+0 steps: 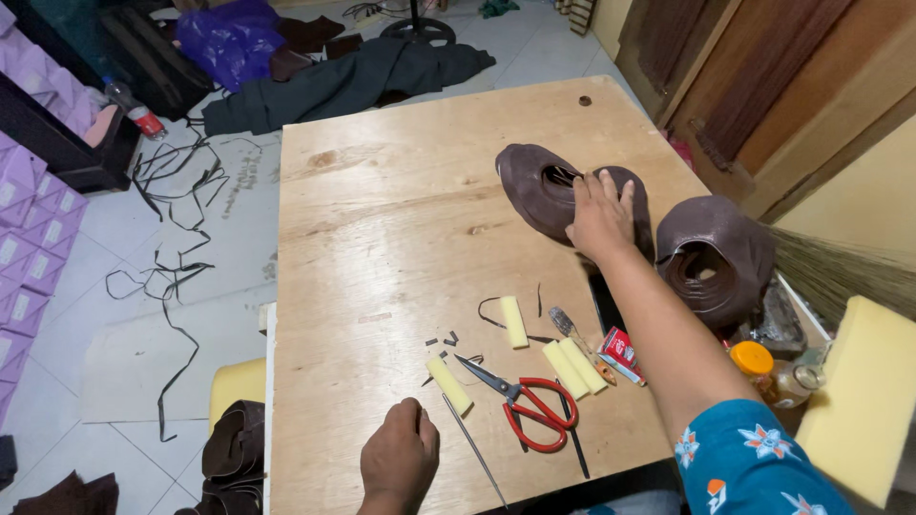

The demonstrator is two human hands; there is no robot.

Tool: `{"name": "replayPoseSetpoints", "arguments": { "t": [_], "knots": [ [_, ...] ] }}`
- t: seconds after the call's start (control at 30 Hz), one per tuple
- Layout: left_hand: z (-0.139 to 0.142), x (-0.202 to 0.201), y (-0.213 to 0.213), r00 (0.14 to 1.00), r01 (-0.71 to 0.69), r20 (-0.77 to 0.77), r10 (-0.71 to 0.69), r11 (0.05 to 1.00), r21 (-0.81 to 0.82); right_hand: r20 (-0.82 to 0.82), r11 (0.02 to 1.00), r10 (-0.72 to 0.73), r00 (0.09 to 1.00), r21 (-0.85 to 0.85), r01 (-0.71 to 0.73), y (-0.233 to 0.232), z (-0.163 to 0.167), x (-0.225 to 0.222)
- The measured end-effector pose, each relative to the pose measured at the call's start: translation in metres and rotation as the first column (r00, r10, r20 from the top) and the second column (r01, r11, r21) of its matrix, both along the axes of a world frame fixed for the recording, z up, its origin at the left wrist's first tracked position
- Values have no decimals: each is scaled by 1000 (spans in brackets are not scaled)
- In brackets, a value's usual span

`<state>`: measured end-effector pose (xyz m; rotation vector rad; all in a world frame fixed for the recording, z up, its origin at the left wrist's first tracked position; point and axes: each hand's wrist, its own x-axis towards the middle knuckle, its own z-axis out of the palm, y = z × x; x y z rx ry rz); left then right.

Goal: The person trims excess material from brown shoe parts using shears. They handle multiple pieces one at a time, cutting along edges and occasionally turning the parts over to access different sides. Finished pieces are placed on the table.

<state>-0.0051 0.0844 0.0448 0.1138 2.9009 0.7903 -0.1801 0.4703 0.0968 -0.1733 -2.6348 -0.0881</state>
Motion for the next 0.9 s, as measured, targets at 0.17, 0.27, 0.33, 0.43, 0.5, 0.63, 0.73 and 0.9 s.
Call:
{"name": "replayPoseSetpoints", "arguments": {
  "t": [0.17, 0.27, 0.33, 0.43, 0.5, 0.63, 0.73, 0.9],
  "knots": [
    [-8, -10, 0, 998, -14, 64, 15, 1000, -7, 261, 997, -69, 963, 51, 58, -15, -14, -13],
    [-16, -10, -5, 994, 25, -107, -16, 996, 81, 259, 999, -33, 965, -14, 38, -26, -21, -11],
    [-23, -5, -14, 992, 29, -127, -24, 999, 36, 57, 999, 30, 998, 39, -33, -38, -22, -1],
    [-33, 2, -27, 987, 56, -153, -44, 996, 76, -21, 992, 126, 992, -18, -126, -78, -30, 22],
    [-40, 3, -37, 984, 74, -169, -55, 991, 109, -8, 930, 289, 957, -234, -283, -122, -38, 46],
    [-52, 13, -57, 974, 108, -215, -66, 976, 189, 118, 625, 698, 707, -582, -520, -231, -72, 122],
    [-55, 16, -72, 984, 100, -171, -53, 954, 281, 137, 629, 731, 668, -513, -584, -288, -88, 173],
    [-54, 7, -109, 975, -160, 212, -70, 443, 882, 158, 729, 647, 746, -413, -545, -312, -83, 228]
  ]
}}
